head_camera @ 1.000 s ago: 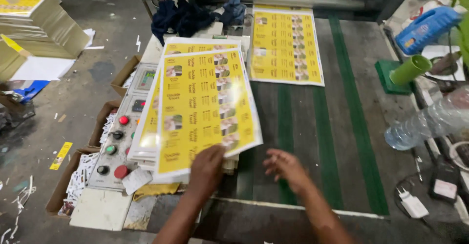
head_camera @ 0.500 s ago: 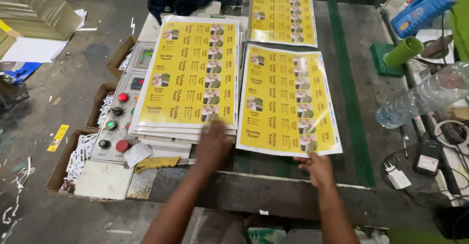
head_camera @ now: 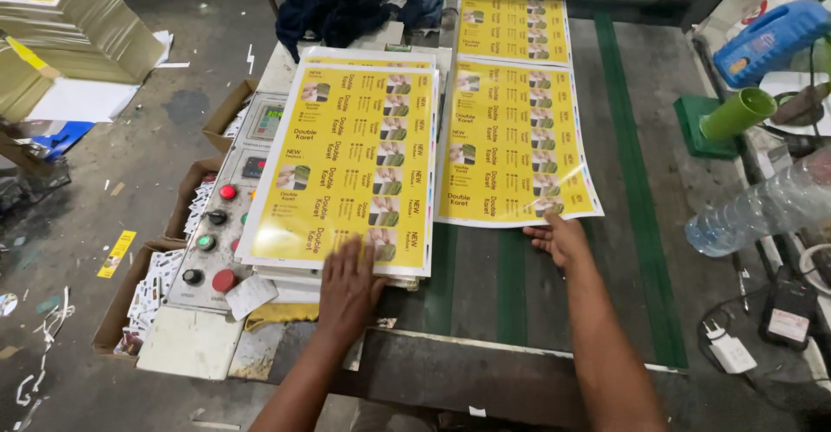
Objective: Collecting printed yellow labels from a machine output and stacking them neatly onto a pile.
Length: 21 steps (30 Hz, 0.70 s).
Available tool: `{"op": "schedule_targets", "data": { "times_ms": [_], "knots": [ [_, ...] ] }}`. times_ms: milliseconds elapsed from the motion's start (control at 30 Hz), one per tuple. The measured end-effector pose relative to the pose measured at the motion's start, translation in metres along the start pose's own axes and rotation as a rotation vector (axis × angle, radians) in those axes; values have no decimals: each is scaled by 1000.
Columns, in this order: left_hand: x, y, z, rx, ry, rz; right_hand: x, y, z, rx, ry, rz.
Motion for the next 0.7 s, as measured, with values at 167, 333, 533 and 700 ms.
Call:
{"op": "schedule_targets", "data": {
  "times_ms": [167,333,533,700],
  "knots": [
    [-14,-1,-2,-435,46,-96,25,72,2,-63,85,21],
    [19,8,-28,-254,-95,135,79,186,23,-199,115,40],
    [61,0,-94,9,169,87,118,324,79,-276,269,214],
    [156,5,-114,101,303,377,119,375,110,-470,233,78]
  ]
}}
Point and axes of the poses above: each hand's wrist, its own y-axis away from the middle knuckle, its own z-axis out of the palm, x = y × z, the point moved 8 cm from there along -y, towards the middle knuckle, and after that the axes turned 14 degrees about z, right-handed, at the moved point
